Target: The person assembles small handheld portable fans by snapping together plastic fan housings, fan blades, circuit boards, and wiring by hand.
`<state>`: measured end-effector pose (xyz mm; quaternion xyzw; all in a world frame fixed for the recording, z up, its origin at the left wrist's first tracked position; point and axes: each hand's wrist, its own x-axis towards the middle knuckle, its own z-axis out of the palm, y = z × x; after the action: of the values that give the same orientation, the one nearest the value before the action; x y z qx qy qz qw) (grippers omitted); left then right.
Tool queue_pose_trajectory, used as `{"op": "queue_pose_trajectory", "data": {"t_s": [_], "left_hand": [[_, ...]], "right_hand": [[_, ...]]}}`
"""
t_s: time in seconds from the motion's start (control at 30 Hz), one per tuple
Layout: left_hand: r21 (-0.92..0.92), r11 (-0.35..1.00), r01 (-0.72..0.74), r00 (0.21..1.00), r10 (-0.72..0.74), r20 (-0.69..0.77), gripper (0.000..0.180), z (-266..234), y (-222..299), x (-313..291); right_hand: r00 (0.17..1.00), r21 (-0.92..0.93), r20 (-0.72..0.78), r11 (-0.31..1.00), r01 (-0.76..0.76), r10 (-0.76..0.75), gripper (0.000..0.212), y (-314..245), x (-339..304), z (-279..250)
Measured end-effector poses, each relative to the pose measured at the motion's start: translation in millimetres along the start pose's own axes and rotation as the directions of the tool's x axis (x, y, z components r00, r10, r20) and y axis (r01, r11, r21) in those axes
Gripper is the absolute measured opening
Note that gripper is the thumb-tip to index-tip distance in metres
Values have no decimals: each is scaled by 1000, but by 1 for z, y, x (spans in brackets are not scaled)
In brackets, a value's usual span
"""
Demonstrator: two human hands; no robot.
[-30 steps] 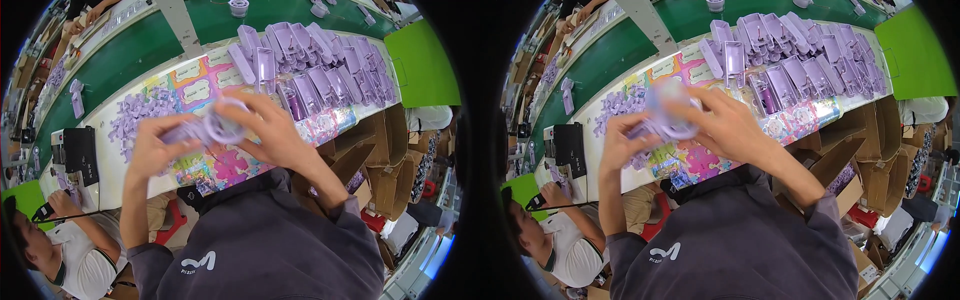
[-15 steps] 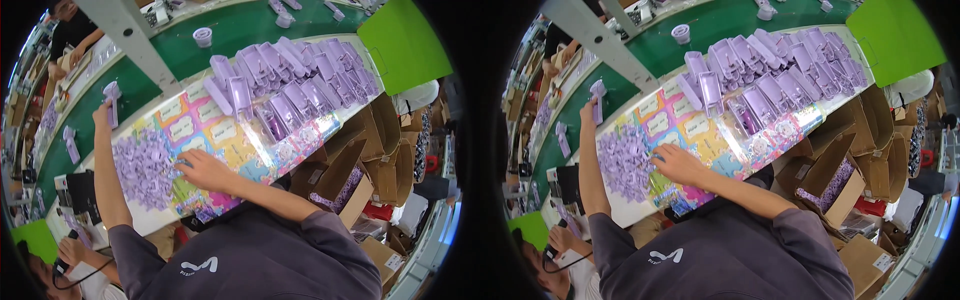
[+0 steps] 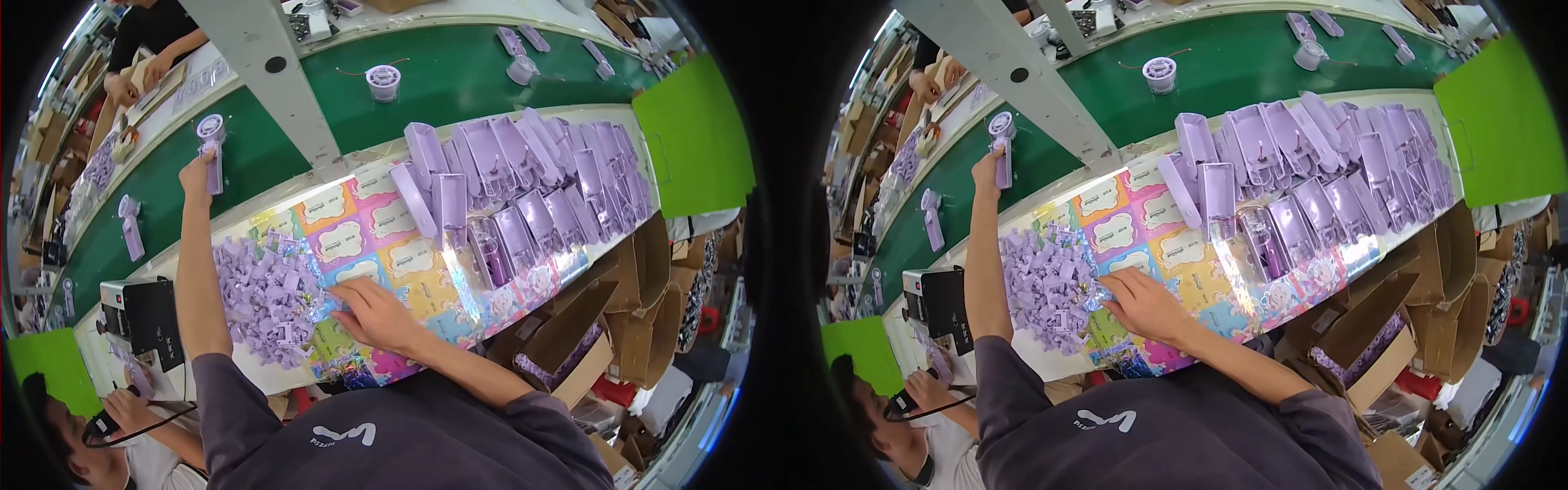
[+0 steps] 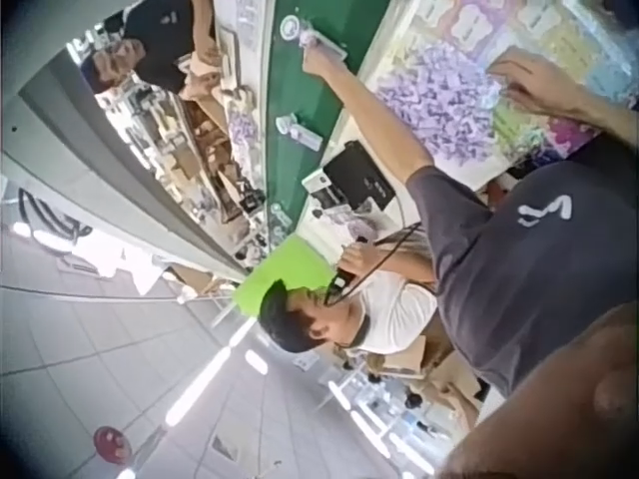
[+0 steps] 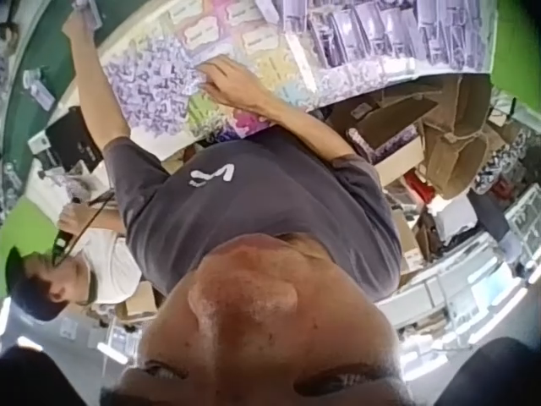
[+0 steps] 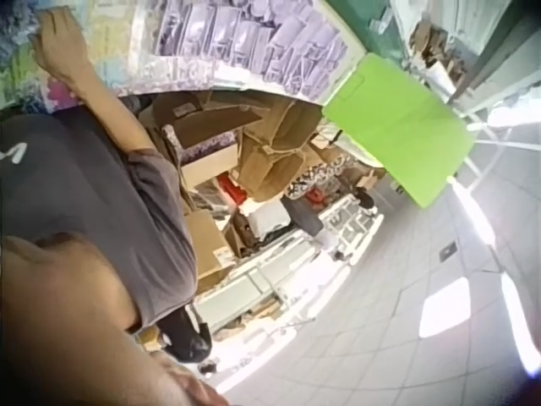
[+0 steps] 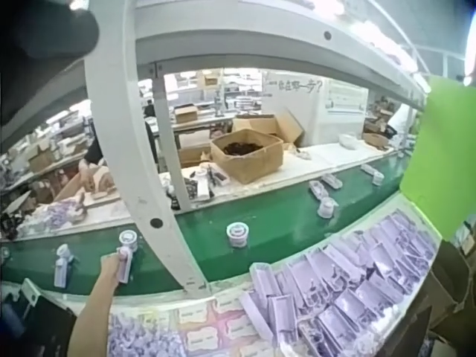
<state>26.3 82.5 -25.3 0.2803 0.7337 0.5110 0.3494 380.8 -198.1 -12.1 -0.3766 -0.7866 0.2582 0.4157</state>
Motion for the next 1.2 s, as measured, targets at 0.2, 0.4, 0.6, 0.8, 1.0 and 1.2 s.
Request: {"op": "queue_pose_trajectory", "data": {"t_s": [0.2, 0.4, 0.6, 0.8, 1.0, 1.2], "left_hand": [[26, 999, 35, 998, -36, 45, 22, -27, -2, 19], [539, 555, -634, 557, 811, -180, 39, 10, 42, -4], [-42, 825, -563, 451, 350, 821, 65, 142, 87, -57], [94, 489, -867, 257, 277, 926, 90, 229, 72, -65], [165, 709, -686, 431, 213, 877, 55, 220, 75, -65], [-423, 903, 82, 667, 265, 696, 42, 98, 76, -81]], "right_hand": [[998, 8, 11, 998, -63, 63, 54, -1, 1, 1], [994, 59, 26, 992, -110, 109, 47, 3, -4, 1], [997, 58, 0, 995, -78, 78, 35, 5, -5, -1], [990, 70, 14, 988, -140, 139, 31, 3, -8, 0], [996, 52, -19, 995, -85, 86, 49, 14, -13, 4], [994, 209, -16, 972, -104, 110, 37, 4, -5, 2]]}}
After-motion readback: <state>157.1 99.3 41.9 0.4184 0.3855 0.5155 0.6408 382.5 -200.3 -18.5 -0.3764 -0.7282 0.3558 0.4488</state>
